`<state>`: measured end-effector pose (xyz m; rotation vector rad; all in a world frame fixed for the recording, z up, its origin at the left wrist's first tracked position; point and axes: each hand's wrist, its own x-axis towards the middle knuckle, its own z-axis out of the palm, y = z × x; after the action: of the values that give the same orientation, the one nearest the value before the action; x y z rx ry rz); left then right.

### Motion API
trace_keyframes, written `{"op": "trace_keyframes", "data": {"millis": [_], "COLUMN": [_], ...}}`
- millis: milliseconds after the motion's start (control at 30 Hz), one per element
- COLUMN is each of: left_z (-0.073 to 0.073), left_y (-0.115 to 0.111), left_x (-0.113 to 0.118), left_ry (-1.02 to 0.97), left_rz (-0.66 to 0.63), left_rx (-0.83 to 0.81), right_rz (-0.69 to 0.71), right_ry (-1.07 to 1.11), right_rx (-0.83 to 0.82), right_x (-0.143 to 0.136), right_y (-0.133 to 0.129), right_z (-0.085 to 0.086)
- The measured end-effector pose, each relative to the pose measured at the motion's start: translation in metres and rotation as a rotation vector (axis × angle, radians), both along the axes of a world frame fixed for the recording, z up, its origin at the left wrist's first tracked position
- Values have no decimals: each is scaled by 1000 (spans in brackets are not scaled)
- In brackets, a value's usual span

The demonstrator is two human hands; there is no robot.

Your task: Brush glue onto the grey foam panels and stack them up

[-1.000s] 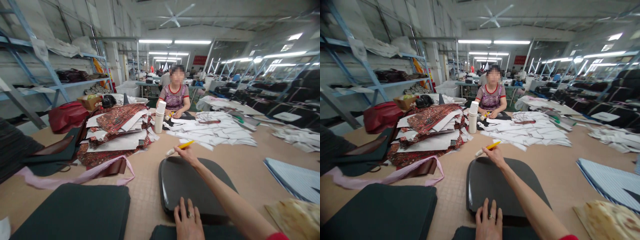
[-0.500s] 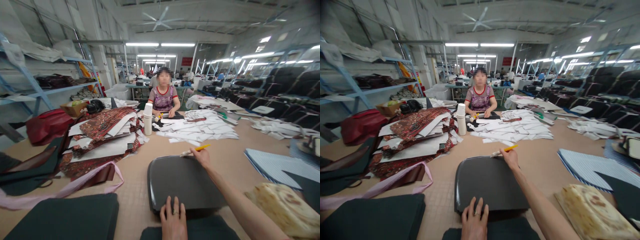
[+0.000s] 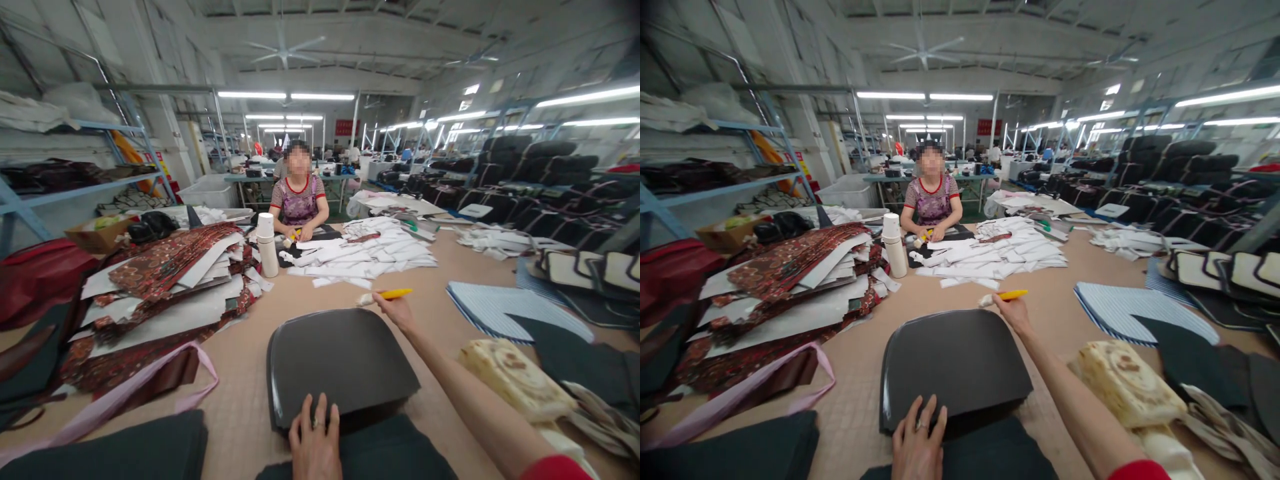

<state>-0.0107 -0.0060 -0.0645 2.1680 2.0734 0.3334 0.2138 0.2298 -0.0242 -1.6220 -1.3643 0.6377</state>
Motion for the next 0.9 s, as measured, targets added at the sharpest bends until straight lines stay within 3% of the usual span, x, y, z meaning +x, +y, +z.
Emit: {"op": "trace_keyframes", "data": {"millis": [267,533,900], "left_z": [-1,7,10], "left_y": [-1,-4,-4], "left_x": [3,5,7], "left_ry": [41,89,50], "left_rz": [12,5,23], "left_rx": [65,61,77], "right_rz": [-75,29,29], "right_ry": [3,44,21], "right_rx": [38,54,15], "right_x": [26,22,44], "right_y": [-16,-24,-89], "right_z": [0,-2,6]}}
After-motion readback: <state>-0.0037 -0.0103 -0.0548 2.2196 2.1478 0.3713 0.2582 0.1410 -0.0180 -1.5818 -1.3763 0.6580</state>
